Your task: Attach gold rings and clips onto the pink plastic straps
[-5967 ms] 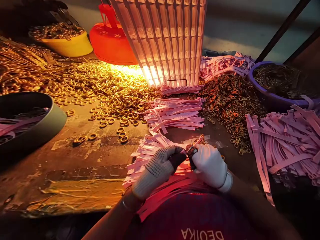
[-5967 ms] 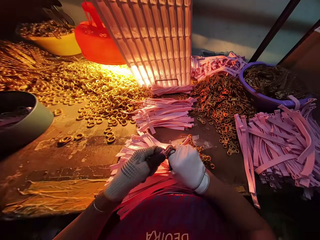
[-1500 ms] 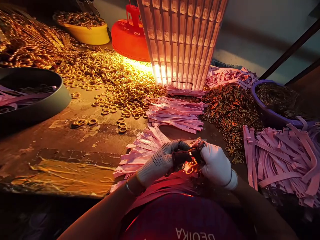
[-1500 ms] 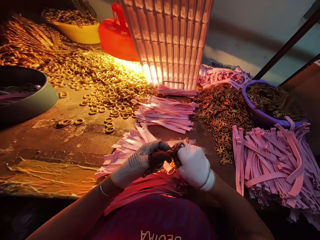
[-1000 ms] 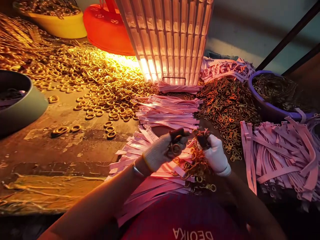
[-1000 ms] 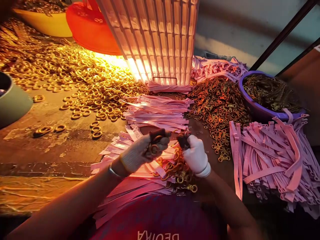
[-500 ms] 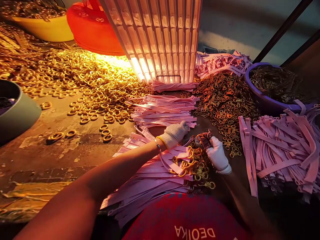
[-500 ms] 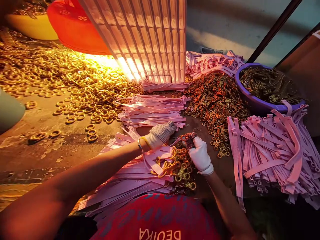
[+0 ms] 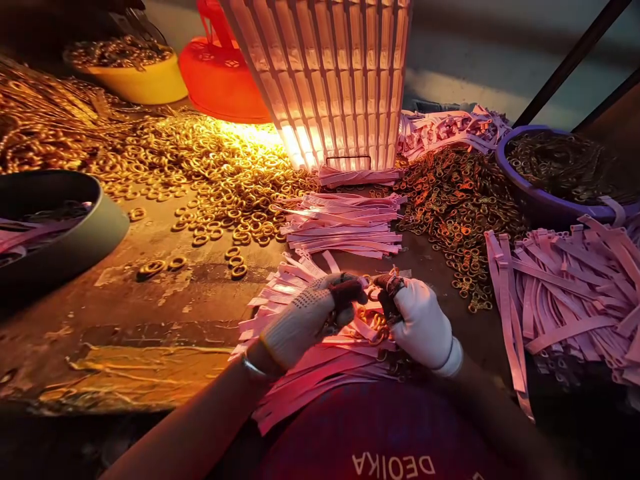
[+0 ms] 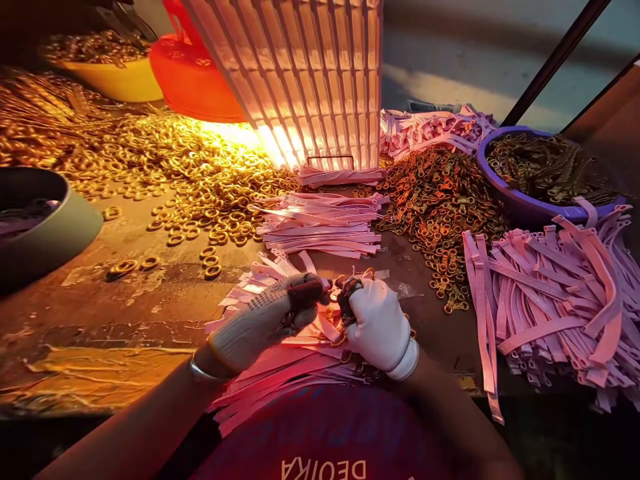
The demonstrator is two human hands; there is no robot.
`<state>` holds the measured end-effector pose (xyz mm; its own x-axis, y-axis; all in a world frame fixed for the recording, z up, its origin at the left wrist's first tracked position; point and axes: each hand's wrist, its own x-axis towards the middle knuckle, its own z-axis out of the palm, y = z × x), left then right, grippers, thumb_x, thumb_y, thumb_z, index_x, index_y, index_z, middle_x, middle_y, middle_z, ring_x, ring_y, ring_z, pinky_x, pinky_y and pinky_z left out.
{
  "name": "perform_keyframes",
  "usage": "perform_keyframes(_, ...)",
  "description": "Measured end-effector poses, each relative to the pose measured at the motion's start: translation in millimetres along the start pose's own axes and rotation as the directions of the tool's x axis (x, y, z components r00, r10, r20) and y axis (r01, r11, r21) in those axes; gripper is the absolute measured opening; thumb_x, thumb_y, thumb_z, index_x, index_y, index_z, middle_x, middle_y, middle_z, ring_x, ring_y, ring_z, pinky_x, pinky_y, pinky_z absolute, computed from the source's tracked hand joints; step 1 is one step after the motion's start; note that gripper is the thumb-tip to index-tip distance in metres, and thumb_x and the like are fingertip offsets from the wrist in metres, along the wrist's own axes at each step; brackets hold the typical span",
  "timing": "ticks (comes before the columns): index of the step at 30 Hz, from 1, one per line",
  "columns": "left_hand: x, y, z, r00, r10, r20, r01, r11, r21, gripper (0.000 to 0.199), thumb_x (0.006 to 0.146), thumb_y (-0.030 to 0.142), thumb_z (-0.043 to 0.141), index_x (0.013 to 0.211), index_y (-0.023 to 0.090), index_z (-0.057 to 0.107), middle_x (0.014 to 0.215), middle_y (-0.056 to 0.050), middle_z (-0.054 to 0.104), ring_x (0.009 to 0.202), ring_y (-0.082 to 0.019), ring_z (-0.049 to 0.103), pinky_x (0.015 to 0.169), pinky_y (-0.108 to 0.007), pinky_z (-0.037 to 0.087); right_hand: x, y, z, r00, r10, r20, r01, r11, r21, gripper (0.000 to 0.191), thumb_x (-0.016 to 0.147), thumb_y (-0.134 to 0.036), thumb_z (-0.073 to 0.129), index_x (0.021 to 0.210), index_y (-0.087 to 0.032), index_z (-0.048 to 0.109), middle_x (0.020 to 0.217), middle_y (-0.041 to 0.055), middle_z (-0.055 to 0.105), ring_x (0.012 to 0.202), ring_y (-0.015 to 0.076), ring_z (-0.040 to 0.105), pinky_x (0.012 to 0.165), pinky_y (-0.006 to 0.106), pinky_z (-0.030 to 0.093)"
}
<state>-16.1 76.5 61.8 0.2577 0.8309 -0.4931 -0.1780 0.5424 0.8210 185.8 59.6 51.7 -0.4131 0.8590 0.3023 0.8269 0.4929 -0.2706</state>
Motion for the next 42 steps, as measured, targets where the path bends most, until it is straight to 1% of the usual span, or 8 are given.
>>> perform_keyframes(7,-14,-19,1.8,0.993,0.109,-0.033,-0.102,0.982,0.157,0.034,0.086,0.052,0.064,0.078,0.019,0.059,0.055,0.003,0.047,0.045,-0.008,0.037,0.043,-0.020,0.028,-2,-24,9,0.990,-0.133,-0.055,0.105,0.927,-0.360,0.014,0.088,-0.014,0.053,0.076,-0.020,0.056,0.076,0.0090,0.057,0.068,0.0232,0.047,0.057,0.037,0.030)
perform_keyframes(13,-15,-28,1.0,0.849,0.506,0.153,-0.476,0.606,0.637,0.012,0.086,0.030,0.065,0.087,0.021,0.072,0.086,-0.006,0.073,0.078,-0.019,0.063,0.075,-0.028,0.048,-10,-27,17,0.988,-0.104,-0.117,0.048,0.911,-0.409,0.017,0.090,-0.008,0.047,0.081,-0.020,0.054,0.075,0.0090,0.055,0.066,0.0231,0.044,0.055,0.037,0.028)
perform_keyframes(19,-23,-35,-8.2,0.946,0.320,0.047,-0.281,0.740,0.611,0.028,0.095,0.042,0.057,0.082,0.020,0.068,0.055,0.002,0.058,0.047,-0.012,0.046,0.049,-0.022,0.035,-8,-35,-5,0.986,-0.050,0.160,0.103,0.934,-0.343,0.018,0.081,-0.008,0.059,0.097,-0.016,0.061,0.085,0.0114,0.065,0.071,0.0235,0.055,0.059,0.036,0.035)
perform_keyframes(22,-28,-34,-7.4,0.942,0.334,0.024,-0.285,0.762,0.581,0.028,0.093,0.040,0.060,0.078,0.019,0.069,0.054,0.002,0.056,0.048,-0.011,0.045,0.048,-0.021,0.033,-9,-35,-5,0.962,-0.046,0.270,0.129,0.946,-0.297,0.013,0.085,-0.009,0.057,0.093,-0.017,0.061,0.076,0.0092,0.064,0.066,0.0226,0.056,0.056,0.035,0.032)
perform_keyframes(29,-26,-37,-6.3,0.911,0.388,0.140,-0.385,0.679,0.625,0.021,0.089,0.032,0.063,0.079,0.020,0.076,0.071,-0.002,0.072,0.064,-0.016,0.059,0.066,-0.024,0.046,-21,-21,20,0.932,-0.265,0.246,0.322,0.918,-0.232,0.014,0.095,-0.014,0.046,0.094,-0.015,0.060,0.075,0.0088,0.063,0.064,0.0211,0.053,0.056,0.033,0.028)
perform_keyframes(36,-27,6,-47.0,0.917,0.355,0.181,-0.349,0.496,0.796,0.022,0.088,0.036,0.061,0.087,0.024,0.079,0.085,-0.006,0.078,0.075,-0.023,0.068,0.073,-0.030,0.049,-34,-16,2,0.941,-0.333,-0.055,0.312,0.921,-0.234,0.024,0.097,-0.011,0.041,0.083,-0.016,0.060,0.067,0.0045,0.054,0.059,0.0195,0.045,0.056,0.035,0.028)
perform_keyframes(39,-3,22,-60.6,0.871,0.482,0.096,-0.249,0.264,0.932,0.024,0.088,0.038,0.060,0.092,0.021,0.077,0.090,-0.010,0.076,0.076,-0.026,0.066,0.071,-0.032,0.046,-43,-12,-15,0.964,-0.263,0.031,0.265,0.949,-0.173,0.019,0.087,-0.005,0.048,0.083,-0.015,0.063,0.081,0.0111,0.063,0.072,0.0226,0.053,0.062,0.036,0.038)
perform_keyframes(42,41,22,-56.9,0.865,0.451,0.219,-0.292,0.098,0.951,0.021,0.088,0.034,0.058,0.086,0.020,0.073,0.078,-0.010,0.071,0.064,-0.022,0.059,0.063,-0.031,0.040,-52,8,-24,0.984,-0.170,0.055,0.170,0.986,0.006,0.026,0.084,-0.007,0.055,0.105,-0.013,0.068,0.111,0.0151,0.067,0.097,0.0264,0.060,0.079,0.038,0.048)
